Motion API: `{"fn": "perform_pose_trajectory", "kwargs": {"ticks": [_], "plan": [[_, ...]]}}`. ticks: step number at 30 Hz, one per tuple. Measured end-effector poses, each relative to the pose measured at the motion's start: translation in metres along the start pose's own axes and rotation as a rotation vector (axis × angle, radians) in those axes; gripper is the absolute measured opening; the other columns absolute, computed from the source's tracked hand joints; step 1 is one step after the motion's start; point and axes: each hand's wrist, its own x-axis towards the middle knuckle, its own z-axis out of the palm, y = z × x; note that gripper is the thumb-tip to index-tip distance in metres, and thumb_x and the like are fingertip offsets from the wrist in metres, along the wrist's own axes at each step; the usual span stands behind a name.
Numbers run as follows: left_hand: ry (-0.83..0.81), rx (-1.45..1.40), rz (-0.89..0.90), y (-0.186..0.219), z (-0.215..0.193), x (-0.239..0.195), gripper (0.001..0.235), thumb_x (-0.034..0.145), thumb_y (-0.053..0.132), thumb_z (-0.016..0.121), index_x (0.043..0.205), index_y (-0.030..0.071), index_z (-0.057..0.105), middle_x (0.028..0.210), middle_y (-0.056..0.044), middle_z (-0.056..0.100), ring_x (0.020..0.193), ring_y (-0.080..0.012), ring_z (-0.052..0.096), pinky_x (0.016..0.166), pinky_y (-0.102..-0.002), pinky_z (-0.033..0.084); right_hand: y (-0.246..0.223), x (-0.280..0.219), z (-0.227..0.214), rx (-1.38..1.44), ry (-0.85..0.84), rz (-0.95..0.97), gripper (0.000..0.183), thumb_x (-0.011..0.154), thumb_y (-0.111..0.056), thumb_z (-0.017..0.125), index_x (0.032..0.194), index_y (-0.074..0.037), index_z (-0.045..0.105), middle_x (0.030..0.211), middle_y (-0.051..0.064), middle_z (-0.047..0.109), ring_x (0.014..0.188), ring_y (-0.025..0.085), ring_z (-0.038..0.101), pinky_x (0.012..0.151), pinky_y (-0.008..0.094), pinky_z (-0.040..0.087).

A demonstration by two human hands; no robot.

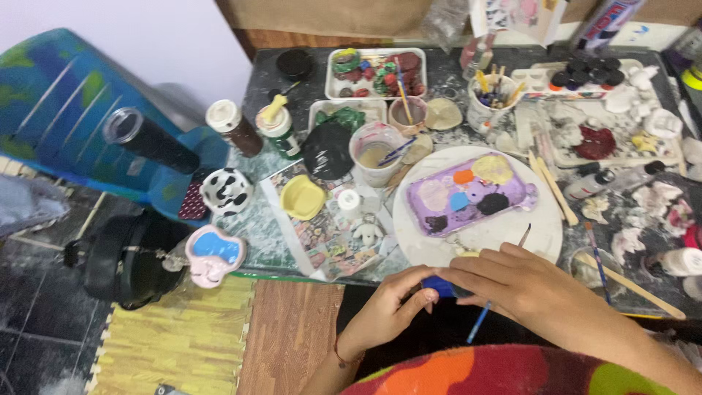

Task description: The person paints a small yellow ceramic figurine using a paintbrush and various colors from a palette. They dip the brush into paint containers and apply blue and white paint to the figurine while working at a cluttered craft table.

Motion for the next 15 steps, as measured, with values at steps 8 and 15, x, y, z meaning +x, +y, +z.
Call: {"fn": "perform_pose_trajectory", "kwargs": {"ticks": [8,15], "plan": [[0.098,-0.028,0.037,0.011,-0.005,-0.011,0.031,0.109,0.015,0.058,0.132,-0.005,0.061,0.105,-0.008,0.066,0.087,-0.0127,0.066,0.083,-0.028,0.054,-0.015,0.033,-0.005,-0.001,-0.158,0.09,0.07,0.083,-0.036,0.066,0.146,-0.011,0.05,0.12,0.009,0.067,0.104,0.03,0.065,0.085,0.04,0.05],[0.146,-0.063,0.043,0.011,-0.007,-0.018,0.031,0.11,0.016,0.057,0.134,-0.002,0.062,0.1,-0.01,0.07,0.086,-0.0149,0.068,0.086,-0.029,0.055,-0.021,0.036,0.001,0.095,0.159,-0.069,0.061,0.077,-0.03,0.071,0.131,-0.002,0.061,0.099,0.015,0.072,0.089,0.032,0.07,0.074,0.043,0.054]]}}
